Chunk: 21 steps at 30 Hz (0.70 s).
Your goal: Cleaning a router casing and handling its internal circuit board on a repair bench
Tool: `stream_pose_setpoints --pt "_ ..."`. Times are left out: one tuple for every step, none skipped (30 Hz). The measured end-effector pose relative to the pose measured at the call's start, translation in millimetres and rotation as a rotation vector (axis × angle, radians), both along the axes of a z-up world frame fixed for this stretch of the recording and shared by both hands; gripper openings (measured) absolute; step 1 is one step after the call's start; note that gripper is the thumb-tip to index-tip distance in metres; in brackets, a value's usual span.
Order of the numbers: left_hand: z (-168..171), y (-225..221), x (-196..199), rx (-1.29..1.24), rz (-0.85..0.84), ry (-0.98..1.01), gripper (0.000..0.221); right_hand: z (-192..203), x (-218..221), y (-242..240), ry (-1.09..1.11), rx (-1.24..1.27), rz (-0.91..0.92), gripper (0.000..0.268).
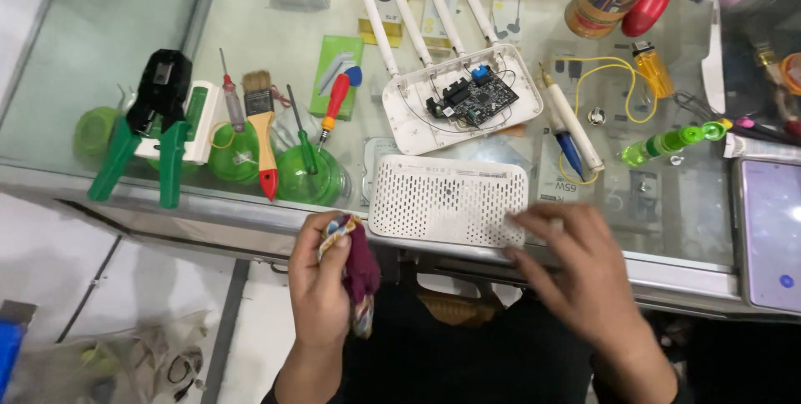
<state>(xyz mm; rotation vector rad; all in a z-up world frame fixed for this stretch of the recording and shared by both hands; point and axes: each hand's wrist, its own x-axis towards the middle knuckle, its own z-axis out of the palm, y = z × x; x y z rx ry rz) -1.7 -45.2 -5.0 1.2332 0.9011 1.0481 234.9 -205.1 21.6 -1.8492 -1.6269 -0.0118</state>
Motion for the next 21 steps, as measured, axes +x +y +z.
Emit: stream_pose_setpoints --pt "10 8 5 0.011 0.01 0.009 0.017 2 7 8 0.009 0.011 0.01 0.038" --pt "20 15 10 0.313 0.038 0.249 0.022 3 13 16 -0.031 -0.056 0.001 0.069" --pt "29 21 14 0.606 0.068 0.494 0.027 5 18 23 -0.071 -0.129 -0.006 0.101" --pt "25 19 18 0.607 0.078 0.507 0.027 1 16 22 -0.062 -0.124 0.008 0.101" --pt "22 21 25 0.662 0.013 0.518 0.023 -3 16 25 -0.031 -0.207 -0.014 0.113" --pt "19 24 34 0.716 -0.053 0.53 0.023 -6 17 28 0.0 -0.291 -0.035 0.126" --pt "21 24 37 0.718 -0.05 0.536 0.023 -9 19 28 0.004 -0.288 -0.03 0.126" --pt "22 25 42 0.789 -0.061 0.591 0.023 -13 21 28 0.037 -0.29 -0.037 0.122" --pt "22 22 45 0.853 -0.077 0.647 0.025 -17 23 25 0.072 -0.3 -0.043 0.119" --pt "24 26 48 0.848 -0.077 0.655 0.025 -18 24 25 0.078 -0.305 -0.038 0.119" --pt "26 30 53 0.904 -0.162 0.697 0.033 -18 26 24 0.103 -0.293 -0.026 0.118" --pt "29 35 57 0.959 -0.249 0.737 0.042 -18 28 24 0.128 -0.281 -0.015 0.117" --pt "27 33 61 0.966 -0.252 0.739 0.042 -21 30 24 0.131 -0.275 -0.019 0.117" --pt "25 32 66 1.056 -0.247 0.867 0.043 -24 31 24 0.115 -0.268 -0.022 0.118" --pt "22 27 70 1.137 -0.24 0.998 0.045 -28 33 22 0.099 -0.268 -0.022 0.12" --pt "22 26 69 1.136 -0.242 1.001 0.045 -28 33 23 0.102 -0.269 -0.021 0.12" --pt "22 25 70 1.137 -0.225 1.081 0.045 -28 33 23 0.072 -0.298 -0.045 0.121" --pt "23 24 70 1.137 -0.209 1.161 0.044 -27 33 24 0.042 -0.327 -0.07 0.123" --pt "18 19 77 1.147 -0.217 1.155 0.044 -27 33 25 0.045 -0.324 -0.083 0.123" --pt "13 13 82 1.133 -0.232 1.149 0.046 -27 34 25 0.038 -0.329 -0.083 0.125" --pt "8 5 87 1.109 -0.245 1.146 0.048 -26 33 24 0.029 -0.339 -0.077 0.127"
